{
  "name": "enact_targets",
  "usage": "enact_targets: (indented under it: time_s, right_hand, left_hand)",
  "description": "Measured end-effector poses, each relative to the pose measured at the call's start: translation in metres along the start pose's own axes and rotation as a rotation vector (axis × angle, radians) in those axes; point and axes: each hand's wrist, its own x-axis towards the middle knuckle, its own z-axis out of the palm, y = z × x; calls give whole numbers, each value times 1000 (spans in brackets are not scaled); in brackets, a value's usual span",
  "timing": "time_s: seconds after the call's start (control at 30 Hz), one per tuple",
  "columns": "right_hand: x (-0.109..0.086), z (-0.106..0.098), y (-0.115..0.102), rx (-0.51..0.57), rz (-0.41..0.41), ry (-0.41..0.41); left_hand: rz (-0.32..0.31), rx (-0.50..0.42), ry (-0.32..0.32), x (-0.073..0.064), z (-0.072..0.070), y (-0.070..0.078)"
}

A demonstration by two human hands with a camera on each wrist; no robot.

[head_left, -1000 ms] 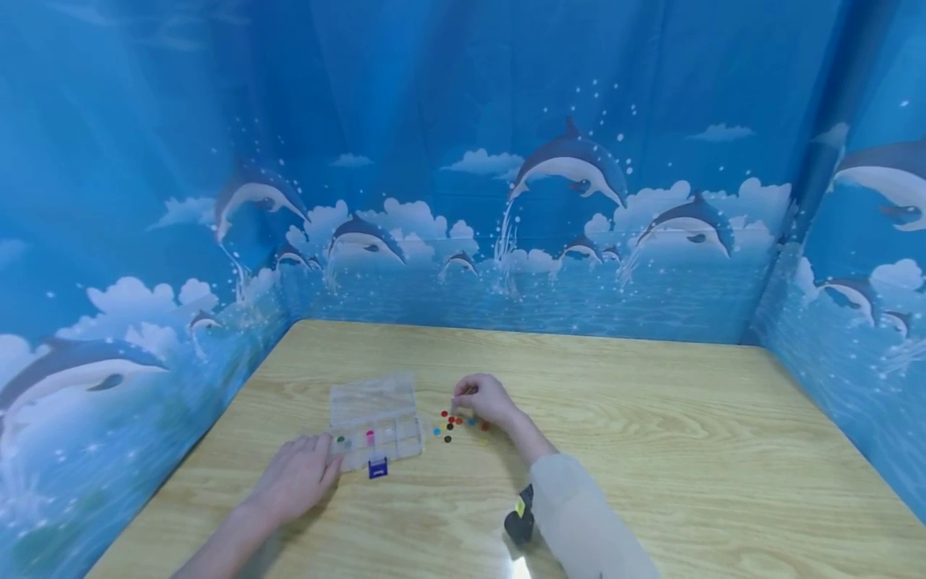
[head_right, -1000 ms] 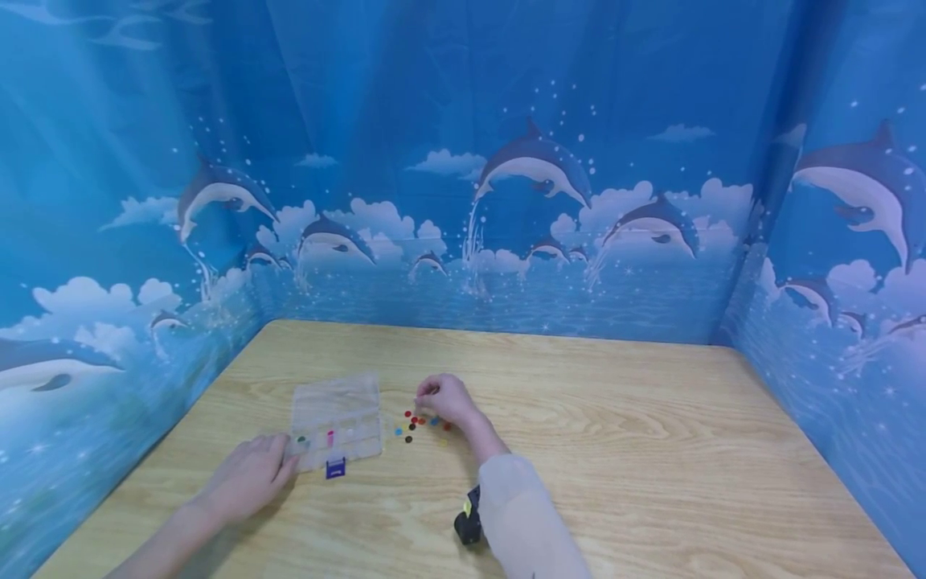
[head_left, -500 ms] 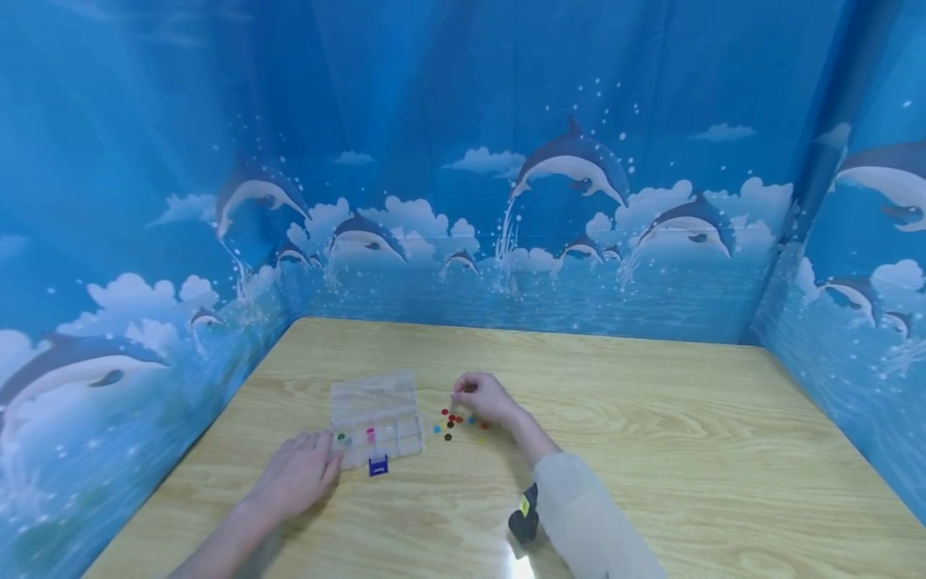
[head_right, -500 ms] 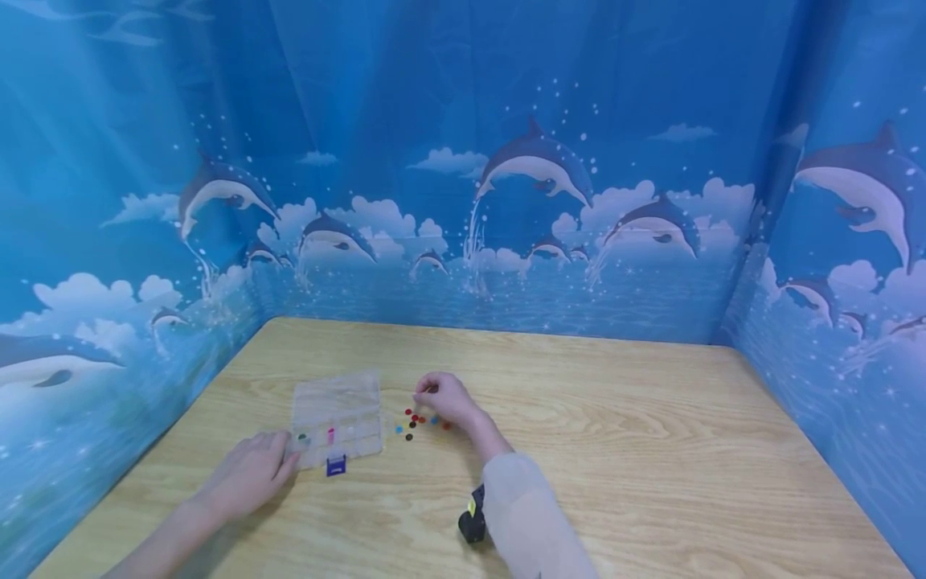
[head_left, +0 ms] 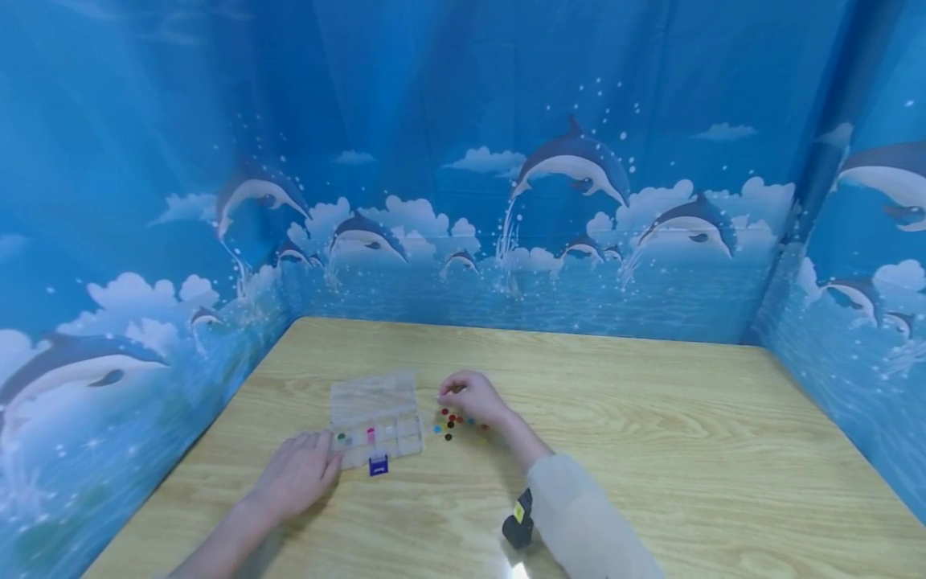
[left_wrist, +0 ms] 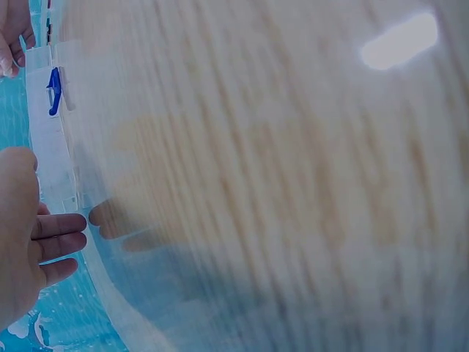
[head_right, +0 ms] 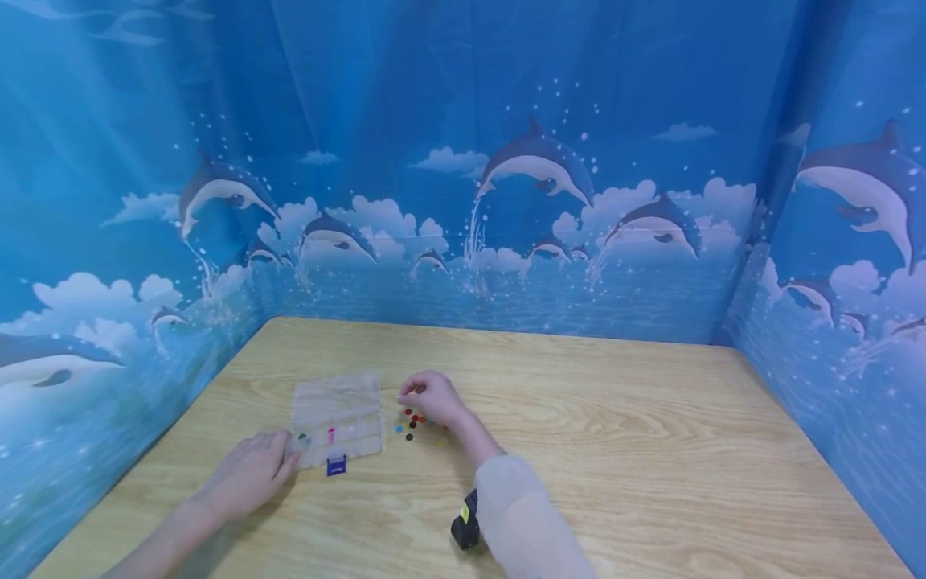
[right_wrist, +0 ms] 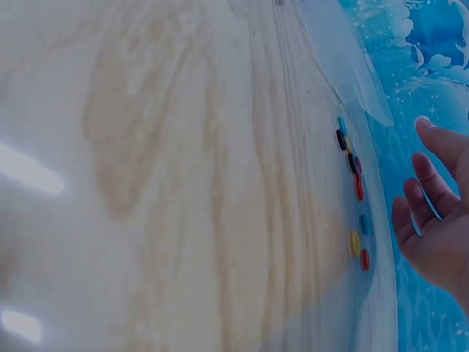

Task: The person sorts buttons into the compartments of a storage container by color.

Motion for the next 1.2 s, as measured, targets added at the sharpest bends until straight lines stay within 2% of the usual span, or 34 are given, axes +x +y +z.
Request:
enact_targets:
  time_s: [0.13, 0.57, 0.77, 0.97, 1.2]
  right_hand:
    - [0, 6, -6, 2, 8, 8]
    - [3, 23, -15, 2, -53, 29]
    - [3, 32, -19, 25, -38, 38]
    - [5, 43, -23, -8, -39, 53]
    - [5, 53, -30, 5, -21, 54]
  left_hand:
    - [-3, 0, -4, 0, -2, 1]
    - [10, 11, 12, 3, -2, 1]
    - [3, 4, -2, 2, -4, 1]
    - [-11, -1, -19, 2, -4, 2]
    - [0, 0, -4, 1, -2, 2]
